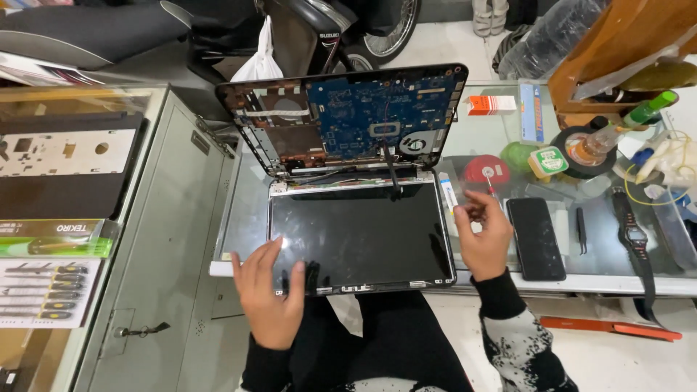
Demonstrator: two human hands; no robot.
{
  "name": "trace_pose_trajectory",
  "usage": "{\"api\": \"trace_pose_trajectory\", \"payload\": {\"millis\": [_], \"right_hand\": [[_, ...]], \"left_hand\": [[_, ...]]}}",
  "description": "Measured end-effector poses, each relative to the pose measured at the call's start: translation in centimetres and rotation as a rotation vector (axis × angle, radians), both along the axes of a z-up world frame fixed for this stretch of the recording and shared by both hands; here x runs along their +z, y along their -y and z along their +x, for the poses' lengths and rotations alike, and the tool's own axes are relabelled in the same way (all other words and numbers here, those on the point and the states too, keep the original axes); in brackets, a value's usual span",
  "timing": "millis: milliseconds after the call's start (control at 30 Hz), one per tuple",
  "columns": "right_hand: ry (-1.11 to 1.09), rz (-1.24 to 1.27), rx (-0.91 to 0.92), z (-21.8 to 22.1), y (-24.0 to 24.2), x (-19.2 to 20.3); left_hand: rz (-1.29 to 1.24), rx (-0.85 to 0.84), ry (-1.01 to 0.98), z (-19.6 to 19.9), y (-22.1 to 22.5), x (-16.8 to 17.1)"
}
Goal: Disassembling a laptop by removing the top casing, internal speakers, and unscrewing the screen hinges.
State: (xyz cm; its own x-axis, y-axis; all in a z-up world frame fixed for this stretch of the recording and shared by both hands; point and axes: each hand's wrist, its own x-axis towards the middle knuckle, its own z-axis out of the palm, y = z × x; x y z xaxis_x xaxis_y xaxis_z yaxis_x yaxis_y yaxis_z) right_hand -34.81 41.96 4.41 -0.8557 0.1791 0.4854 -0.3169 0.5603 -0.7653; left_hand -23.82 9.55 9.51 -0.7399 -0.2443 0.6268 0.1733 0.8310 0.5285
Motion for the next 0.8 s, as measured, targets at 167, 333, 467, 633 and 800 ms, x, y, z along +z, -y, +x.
{"api": "trace_pose_trajectory", "payload": {"millis": [167,333,467,633,800], "right_hand": [[-0.133,-0.045,0.013,-1.0,0.5,-3.0],[-0.191,-0.057,-0.016,-1.5,-0.1,-4.3],[-0.187,-0.043,-0.017,-1.7,0.1,-4.2],[-0.189,-0.061,0.037,-1.9,0.4,-3.8],[-0.184,-0.044,0.015,-1.8,0.3,-4.0]], "left_hand": [[0.032,-0.167,-0.044,-7.6,-5.6,5.2],[0.083,-0.258,-0.080,-16.0,-9.3,6.5],[0.005,-0.116,-0.119,-20.9,-11.4,5.9],[-0.109,0.075,-0.226,-23.5,-13.1,5.2],[0.120,0.055,-0.152,-23.1,-15.3,5.2]]}}
